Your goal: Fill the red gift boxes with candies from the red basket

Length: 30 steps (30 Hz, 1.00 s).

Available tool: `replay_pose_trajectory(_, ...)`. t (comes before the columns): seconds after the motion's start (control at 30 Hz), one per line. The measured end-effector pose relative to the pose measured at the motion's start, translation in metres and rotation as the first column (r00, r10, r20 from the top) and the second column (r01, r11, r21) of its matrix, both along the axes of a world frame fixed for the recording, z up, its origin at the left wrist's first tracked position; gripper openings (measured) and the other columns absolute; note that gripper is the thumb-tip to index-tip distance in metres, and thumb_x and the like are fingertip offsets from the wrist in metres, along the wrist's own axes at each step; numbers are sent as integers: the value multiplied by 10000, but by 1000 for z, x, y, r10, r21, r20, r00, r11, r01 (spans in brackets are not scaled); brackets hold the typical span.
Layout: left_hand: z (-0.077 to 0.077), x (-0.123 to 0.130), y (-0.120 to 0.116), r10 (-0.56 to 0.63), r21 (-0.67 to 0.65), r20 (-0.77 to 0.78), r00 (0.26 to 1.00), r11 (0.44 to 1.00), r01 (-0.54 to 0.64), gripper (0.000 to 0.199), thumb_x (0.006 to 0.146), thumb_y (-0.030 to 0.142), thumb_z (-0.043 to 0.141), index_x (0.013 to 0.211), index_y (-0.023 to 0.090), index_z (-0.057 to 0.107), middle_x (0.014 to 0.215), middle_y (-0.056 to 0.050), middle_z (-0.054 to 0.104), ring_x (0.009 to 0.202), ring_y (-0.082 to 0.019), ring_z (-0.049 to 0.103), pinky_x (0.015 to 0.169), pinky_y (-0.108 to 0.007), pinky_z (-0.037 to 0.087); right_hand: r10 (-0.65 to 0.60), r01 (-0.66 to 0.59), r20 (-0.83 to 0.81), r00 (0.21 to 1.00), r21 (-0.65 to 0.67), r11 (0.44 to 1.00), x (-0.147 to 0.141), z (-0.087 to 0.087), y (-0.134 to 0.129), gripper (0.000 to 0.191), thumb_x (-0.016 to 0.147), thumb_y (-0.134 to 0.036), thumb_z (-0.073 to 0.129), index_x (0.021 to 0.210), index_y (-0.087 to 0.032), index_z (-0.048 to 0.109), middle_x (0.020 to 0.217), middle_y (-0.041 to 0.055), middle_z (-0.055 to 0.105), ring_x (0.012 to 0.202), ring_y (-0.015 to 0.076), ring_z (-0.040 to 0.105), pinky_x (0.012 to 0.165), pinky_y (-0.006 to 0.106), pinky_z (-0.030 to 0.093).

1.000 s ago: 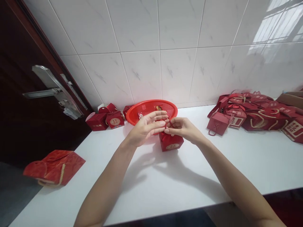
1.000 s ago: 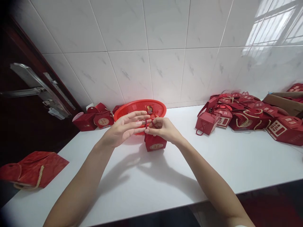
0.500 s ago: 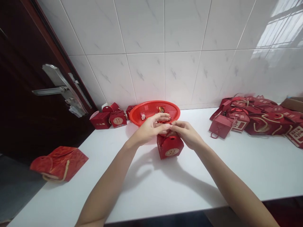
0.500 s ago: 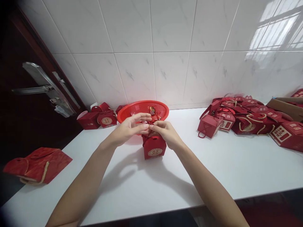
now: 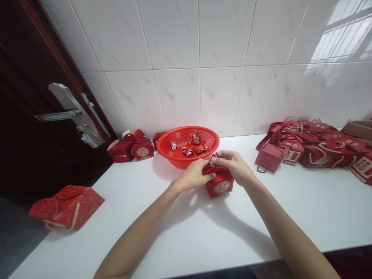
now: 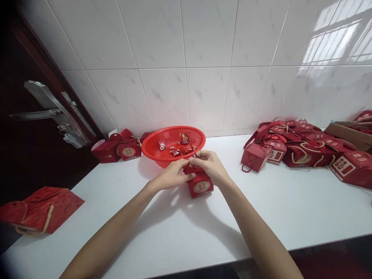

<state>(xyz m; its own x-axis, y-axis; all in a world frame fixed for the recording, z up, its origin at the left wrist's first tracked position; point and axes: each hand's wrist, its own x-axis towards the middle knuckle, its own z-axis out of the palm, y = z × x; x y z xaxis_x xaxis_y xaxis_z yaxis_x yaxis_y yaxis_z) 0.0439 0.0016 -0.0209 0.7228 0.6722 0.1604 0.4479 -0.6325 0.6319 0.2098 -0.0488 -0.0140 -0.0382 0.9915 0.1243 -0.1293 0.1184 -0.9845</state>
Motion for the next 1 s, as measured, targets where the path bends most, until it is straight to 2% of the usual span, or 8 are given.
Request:
replay_pose_trajectory(0.13,-9,2,6,-5,-73,-12,1000,997,4,145,798,325,635,819,189,591,841,-13,637,794,-212,590,646,-287,431,-113,86,347,931,92,992,0,-2,1,174,685,-255,681,643,-197,523,688,-8,597,672,154,560,616,273,423)
replay_pose_trajectory(0.23,-12,5,5,0,-58,-5,1000,998,0,147,824,332,617,868,192,613,893,-21,649,847,-222,606,721,-306,464,-223,162,697,681,154,975,-1,0,-2,182,712,-138,570,602,-210,444,617,-24,529,593,134,460,563,266,315)
replay_pose_trajectory(0.33,-15,10,2,16,-57,13,1000,998,-15,246,861,372,607,1030,199,649,1033,-58,662,994,-257,614,876,-363,483,-286,230,871,400,206,951,-3,7,-8,156,749,-87,507,657,-210,485,649,1,577,586,152,462,554,283,253)
replay_pose_trajectory(0.43,-21,11,-3,-27,-114,40,999,993,32,553,829,470,676,1305,208,567,1311,-119,595,1241,-319,536,1031,-435,444,-336,282,908,252,264,922,0,17,-17,155,795,-86,476,765,-207,568,752,45,667,653,183,545,559,289,240)
replay_pose_trajectory(0.57,-33,1,-11,-133,-256,-2,991,958,128,1063,747,587,750,1583,238,195,1662,-139,174,1522,-345,175,1202,-482,278,-376,378,922,89,318,869,24,27,-36,182,850,-116,466,862,-206,624,821,76,715,724,213,610,549,286,233)
replay_pose_trajectory(0.63,-39,-7,-13,-181,-300,-42,983,940,161,1004,780,575,724,1581,243,219,1664,-129,178,1522,-334,190,1210,-467,276,-403,426,914,50,345,836,46,32,-49,156,842,-138,499,820,-211,634,811,64,721,710,210,613,543,278,248)
replay_pose_trajectory(0.77,-52,-20,-13,-197,-287,-41,979,941,178,618,847,505,666,1396,253,532,1526,-115,437,1391,-314,441,1153,-433,378,-460,539,885,68,356,764,104,47,-77,92,758,-187,601,675,-210,635,715,42,702,652,202,605,571,280,339)
replay_pose_trajectory(1.0,-74,-23,-12,-138,-330,91,986,930,161,350,865,458,653,1125,230,699,1389,-117,553,1247,-277,574,1095,-400,446,-518,798,853,-62,354,487,201,56,-98,74,712,-187,656,641,-196,673,675,83,692,679,231,613,615,336,402)
